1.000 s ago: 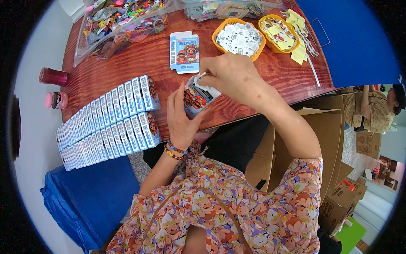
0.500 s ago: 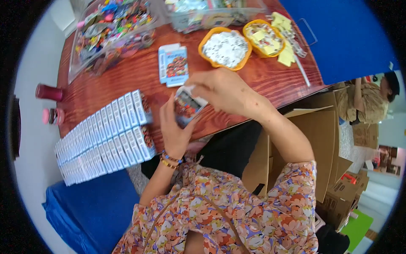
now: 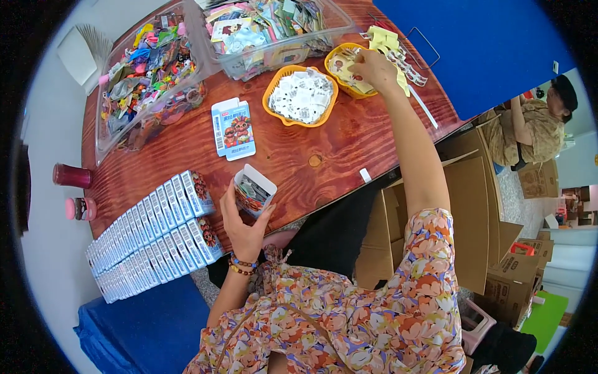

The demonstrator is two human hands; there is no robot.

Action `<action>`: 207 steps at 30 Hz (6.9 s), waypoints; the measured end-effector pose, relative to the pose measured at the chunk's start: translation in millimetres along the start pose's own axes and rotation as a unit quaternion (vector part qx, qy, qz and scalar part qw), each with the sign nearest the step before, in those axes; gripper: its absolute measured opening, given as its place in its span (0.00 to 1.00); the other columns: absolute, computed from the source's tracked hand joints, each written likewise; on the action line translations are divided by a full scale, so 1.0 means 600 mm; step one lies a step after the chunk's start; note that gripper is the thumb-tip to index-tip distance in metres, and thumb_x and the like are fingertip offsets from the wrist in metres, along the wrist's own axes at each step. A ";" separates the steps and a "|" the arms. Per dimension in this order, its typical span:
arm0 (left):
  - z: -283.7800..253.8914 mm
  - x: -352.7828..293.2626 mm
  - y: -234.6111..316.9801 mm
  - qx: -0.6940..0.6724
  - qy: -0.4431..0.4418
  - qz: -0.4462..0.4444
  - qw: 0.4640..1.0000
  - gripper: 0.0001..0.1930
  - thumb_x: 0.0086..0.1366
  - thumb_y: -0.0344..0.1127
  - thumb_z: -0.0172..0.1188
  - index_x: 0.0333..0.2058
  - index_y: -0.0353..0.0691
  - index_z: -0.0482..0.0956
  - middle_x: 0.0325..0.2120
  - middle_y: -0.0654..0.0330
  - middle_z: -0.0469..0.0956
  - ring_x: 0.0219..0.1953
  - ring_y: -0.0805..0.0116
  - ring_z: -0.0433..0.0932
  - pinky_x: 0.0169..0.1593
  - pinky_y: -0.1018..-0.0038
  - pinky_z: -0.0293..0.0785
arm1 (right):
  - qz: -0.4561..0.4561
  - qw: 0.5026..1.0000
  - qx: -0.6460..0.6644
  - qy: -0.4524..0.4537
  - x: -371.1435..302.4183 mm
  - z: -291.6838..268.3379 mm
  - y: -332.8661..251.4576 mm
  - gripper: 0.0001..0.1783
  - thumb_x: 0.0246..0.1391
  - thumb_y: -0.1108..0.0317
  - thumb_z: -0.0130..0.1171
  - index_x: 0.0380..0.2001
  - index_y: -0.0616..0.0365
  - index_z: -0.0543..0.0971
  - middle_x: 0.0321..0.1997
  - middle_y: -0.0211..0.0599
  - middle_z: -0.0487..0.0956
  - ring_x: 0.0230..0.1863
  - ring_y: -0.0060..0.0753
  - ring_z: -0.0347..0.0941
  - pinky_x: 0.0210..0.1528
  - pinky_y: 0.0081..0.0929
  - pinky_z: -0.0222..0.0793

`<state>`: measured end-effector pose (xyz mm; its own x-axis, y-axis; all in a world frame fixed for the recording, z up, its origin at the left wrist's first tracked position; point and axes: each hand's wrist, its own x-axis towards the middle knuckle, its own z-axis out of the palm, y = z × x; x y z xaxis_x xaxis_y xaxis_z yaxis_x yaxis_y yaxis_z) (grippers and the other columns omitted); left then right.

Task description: Packaging small toy items into individual cardboard boxes and stacking them at a workstation.

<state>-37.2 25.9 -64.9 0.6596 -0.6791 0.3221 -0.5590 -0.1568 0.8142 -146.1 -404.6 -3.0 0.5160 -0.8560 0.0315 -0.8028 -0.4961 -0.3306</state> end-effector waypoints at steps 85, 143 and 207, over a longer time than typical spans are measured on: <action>0.016 0.005 -0.015 -0.202 -0.023 0.128 0.971 0.21 0.61 0.17 0.62 0.52 0.36 0.68 0.51 0.46 0.80 0.52 0.54 0.81 0.54 0.67 0.78 | -0.304 0.855 0.400 -0.130 -0.404 0.065 -0.174 0.14 0.57 0.79 0.61 0.48 0.63 0.83 0.52 0.40 0.83 0.52 0.35 0.80 0.50 0.28 0.76; 0.014 0.033 0.004 -0.071 -0.031 0.182 0.980 0.24 0.55 0.13 0.62 0.51 0.39 0.82 0.44 0.53 0.77 0.42 0.60 0.81 0.40 0.70 0.81 | -0.452 0.856 0.244 -0.049 -0.372 0.080 -0.128 0.25 0.51 0.79 0.66 0.54 0.55 0.79 0.59 0.45 0.79 0.53 0.47 0.80 0.54 0.37 0.79; -0.181 0.010 -0.008 0.364 -0.126 0.098 0.918 0.21 0.61 0.32 0.66 0.54 0.45 0.79 0.65 0.58 0.67 0.67 0.55 0.63 0.67 0.53 0.47 | -0.337 0.843 0.306 -0.288 -0.435 0.203 -0.349 0.31 0.55 0.62 0.63 0.59 0.67 0.70 0.52 0.57 0.77 0.52 0.58 0.75 0.53 0.45 0.72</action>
<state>24.2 100.2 -14.6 0.4250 -0.8750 0.2318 -0.9024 -0.3893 0.1848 -76.1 -59.7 -56.6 0.9939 -0.1099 0.0015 -0.0566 -0.5232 -0.8503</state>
